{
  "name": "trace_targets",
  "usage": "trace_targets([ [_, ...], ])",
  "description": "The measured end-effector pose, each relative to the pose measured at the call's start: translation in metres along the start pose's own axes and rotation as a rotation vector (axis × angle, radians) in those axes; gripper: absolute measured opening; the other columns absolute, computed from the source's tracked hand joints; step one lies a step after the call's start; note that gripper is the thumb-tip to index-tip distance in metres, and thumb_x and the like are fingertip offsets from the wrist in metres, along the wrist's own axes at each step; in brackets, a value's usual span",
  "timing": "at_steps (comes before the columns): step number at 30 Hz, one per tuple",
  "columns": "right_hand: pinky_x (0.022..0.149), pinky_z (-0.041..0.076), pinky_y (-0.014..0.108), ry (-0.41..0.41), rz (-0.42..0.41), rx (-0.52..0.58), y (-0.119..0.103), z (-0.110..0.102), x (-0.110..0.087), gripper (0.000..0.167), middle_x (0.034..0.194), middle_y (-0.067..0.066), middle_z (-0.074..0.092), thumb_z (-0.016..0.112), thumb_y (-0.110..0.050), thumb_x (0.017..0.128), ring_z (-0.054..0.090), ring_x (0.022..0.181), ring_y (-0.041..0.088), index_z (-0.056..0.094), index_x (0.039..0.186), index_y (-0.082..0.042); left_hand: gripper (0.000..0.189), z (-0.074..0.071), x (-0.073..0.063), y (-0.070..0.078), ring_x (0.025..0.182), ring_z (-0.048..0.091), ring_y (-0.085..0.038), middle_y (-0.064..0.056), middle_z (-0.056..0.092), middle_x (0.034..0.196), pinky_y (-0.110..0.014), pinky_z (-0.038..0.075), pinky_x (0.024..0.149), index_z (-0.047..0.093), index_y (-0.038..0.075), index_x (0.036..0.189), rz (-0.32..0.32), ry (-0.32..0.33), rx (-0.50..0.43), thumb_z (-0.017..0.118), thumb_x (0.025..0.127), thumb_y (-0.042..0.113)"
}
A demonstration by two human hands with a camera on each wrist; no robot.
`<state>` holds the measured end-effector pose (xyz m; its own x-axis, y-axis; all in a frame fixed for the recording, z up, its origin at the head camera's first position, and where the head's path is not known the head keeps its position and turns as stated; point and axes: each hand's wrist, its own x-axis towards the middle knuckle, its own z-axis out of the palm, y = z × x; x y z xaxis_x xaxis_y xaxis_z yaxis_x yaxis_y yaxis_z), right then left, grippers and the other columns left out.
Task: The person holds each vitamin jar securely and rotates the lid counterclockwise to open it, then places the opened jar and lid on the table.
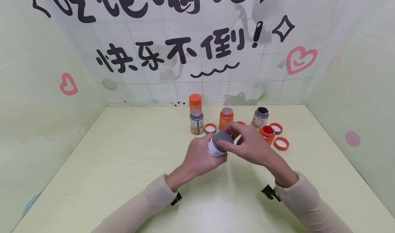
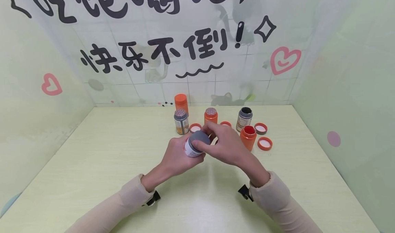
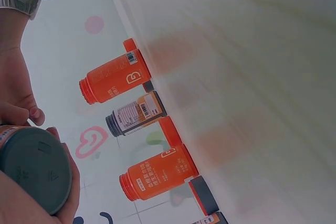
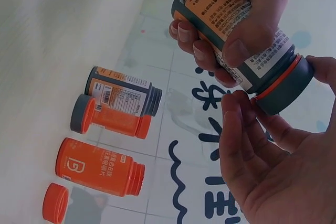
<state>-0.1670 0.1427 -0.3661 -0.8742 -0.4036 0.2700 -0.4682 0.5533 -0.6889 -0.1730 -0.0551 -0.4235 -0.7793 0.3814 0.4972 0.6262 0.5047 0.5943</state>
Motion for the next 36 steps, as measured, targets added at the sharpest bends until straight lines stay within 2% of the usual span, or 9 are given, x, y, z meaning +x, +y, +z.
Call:
trace_targets([
  [6, 0.066, 0.058, 0.033, -0.002, -0.022, -0.024, -0.0023, -0.0006, -0.0002, 0.028, 0.095, -0.008, 0.070, 0.074, -0.039, 0.092, 0.066, 0.080, 0.012, 0.069, 0.113, -0.022, 0.032, -0.0013, 0.0001, 0.0005, 0.064, 0.063, -0.008, 0.000, 0.070, 0.081, -0.017, 0.051, 0.058, 0.064, 0.008, 0.100, 0.007, 0.006, 0.006, 0.082, 0.077, 0.022],
  [13, 0.064, 0.056, 0.032, -0.005, 0.041, -0.046, -0.0028, -0.0008, -0.0008, 0.033, 0.098, -0.008, 0.070, 0.071, -0.047, 0.092, 0.066, 0.084, 0.013, 0.067, 0.115, -0.024, 0.033, -0.0027, 0.0004, 0.0011, 0.063, 0.061, -0.008, -0.001, 0.070, 0.081, -0.017, 0.049, 0.056, 0.066, 0.008, 0.100, 0.010, 0.012, 0.013, 0.082, 0.077, 0.023],
  [18, 0.064, 0.055, 0.033, 0.005, 0.076, -0.060, -0.0025, -0.0002, -0.0018, 0.031, 0.093, -0.009, 0.069, 0.073, -0.048, 0.090, 0.065, 0.083, 0.012, 0.066, 0.107, -0.024, 0.032, -0.0023, 0.0008, 0.0008, 0.063, 0.061, -0.008, -0.001, 0.070, 0.081, -0.017, 0.049, 0.057, 0.066, 0.008, 0.100, 0.011, 0.004, 0.022, 0.082, 0.077, 0.023],
  [22, 0.063, 0.055, 0.033, 0.004, 0.067, -0.044, -0.0024, -0.0003, -0.0015, 0.029, 0.091, -0.009, 0.069, 0.075, -0.046, 0.090, 0.065, 0.082, 0.013, 0.066, 0.105, -0.024, 0.032, -0.0018, 0.0010, 0.0007, 0.064, 0.062, -0.008, -0.001, 0.070, 0.082, -0.017, 0.049, 0.057, 0.065, 0.008, 0.101, 0.013, -0.001, 0.019, 0.082, 0.077, 0.023],
  [32, 0.067, 0.058, 0.029, -0.024, -0.006, -0.067, -0.0025, -0.0022, -0.0009, 0.031, 0.096, -0.009, 0.070, 0.076, -0.038, 0.091, 0.065, 0.083, 0.011, 0.066, 0.115, -0.022, 0.032, -0.0019, 0.0004, 0.0006, 0.063, 0.061, -0.007, 0.000, 0.069, 0.081, -0.017, 0.050, 0.057, 0.066, 0.008, 0.101, 0.018, 0.005, 0.024, 0.081, 0.077, 0.023],
  [36, 0.067, 0.057, 0.030, -0.026, 0.016, -0.067, -0.0027, -0.0032, -0.0011, 0.033, 0.097, -0.009, 0.071, 0.074, -0.042, 0.091, 0.066, 0.083, 0.010, 0.065, 0.117, -0.024, 0.032, -0.0018, 0.0007, 0.0005, 0.062, 0.060, -0.007, 0.000, 0.069, 0.080, -0.017, 0.048, 0.056, 0.066, 0.008, 0.100, 0.024, 0.013, 0.029, 0.082, 0.076, 0.023],
])
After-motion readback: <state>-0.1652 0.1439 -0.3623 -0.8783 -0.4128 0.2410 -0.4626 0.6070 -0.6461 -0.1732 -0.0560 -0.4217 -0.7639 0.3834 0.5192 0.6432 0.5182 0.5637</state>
